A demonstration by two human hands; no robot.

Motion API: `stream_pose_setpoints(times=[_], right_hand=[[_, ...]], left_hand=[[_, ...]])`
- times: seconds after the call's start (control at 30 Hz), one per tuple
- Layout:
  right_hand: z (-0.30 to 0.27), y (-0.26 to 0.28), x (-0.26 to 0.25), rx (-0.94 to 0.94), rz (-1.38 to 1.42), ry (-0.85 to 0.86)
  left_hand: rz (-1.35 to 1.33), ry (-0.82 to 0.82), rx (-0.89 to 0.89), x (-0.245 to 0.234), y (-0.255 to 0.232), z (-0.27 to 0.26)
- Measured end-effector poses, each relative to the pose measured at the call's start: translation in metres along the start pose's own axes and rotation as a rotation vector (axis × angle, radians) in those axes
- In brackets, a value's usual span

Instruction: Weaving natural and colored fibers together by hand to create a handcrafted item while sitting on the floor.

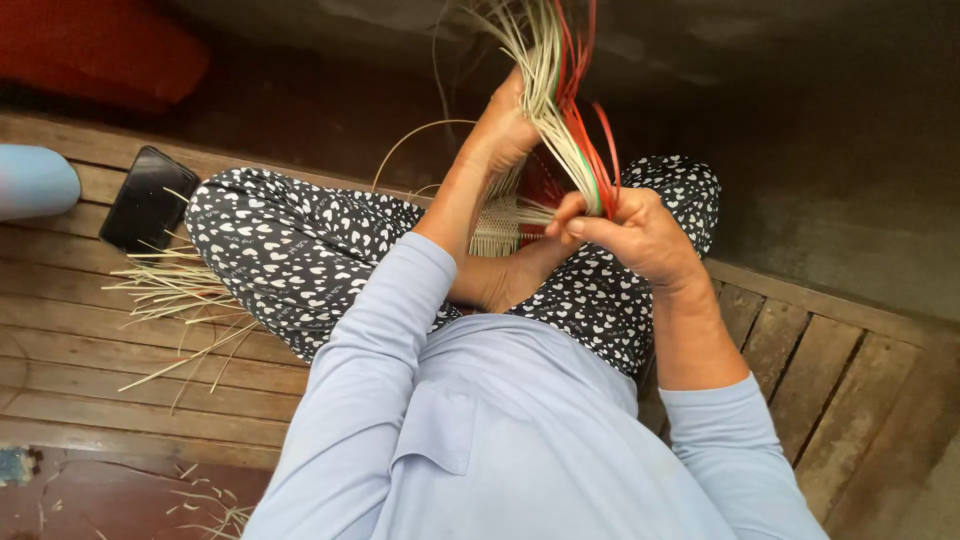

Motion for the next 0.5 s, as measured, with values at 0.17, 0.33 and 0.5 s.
stream_pose_setpoints(times=[0.17, 0.33, 0.5], right_hand=[[-0.033, -0.015, 0.001, -0.016, -0.102, 0.148], [-0.076, -0.101, 0.02, 0.241, -0.235, 0.403], [-0.136, -0.145, 0.007, 0.265, -0.39, 0.377]], left_hand=[[-0.036, -0.073, 0.084, -0.042, 0.007, 0.026], [0.083, -0.497, -0.123, -0.134, 0.12, 0.019], [0.059, -0.72, -0.274, -0.18, 0.067, 0.044]])
Point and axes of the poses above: each hand's wrist, its own z-axis towards the middle knuckle, its own x-axis out of the palm, y = z × x, the point moved 10 cm from there along z, towards the middle knuckle, and after that the axes turned 15 degrees about x, right-handed, at the moved point
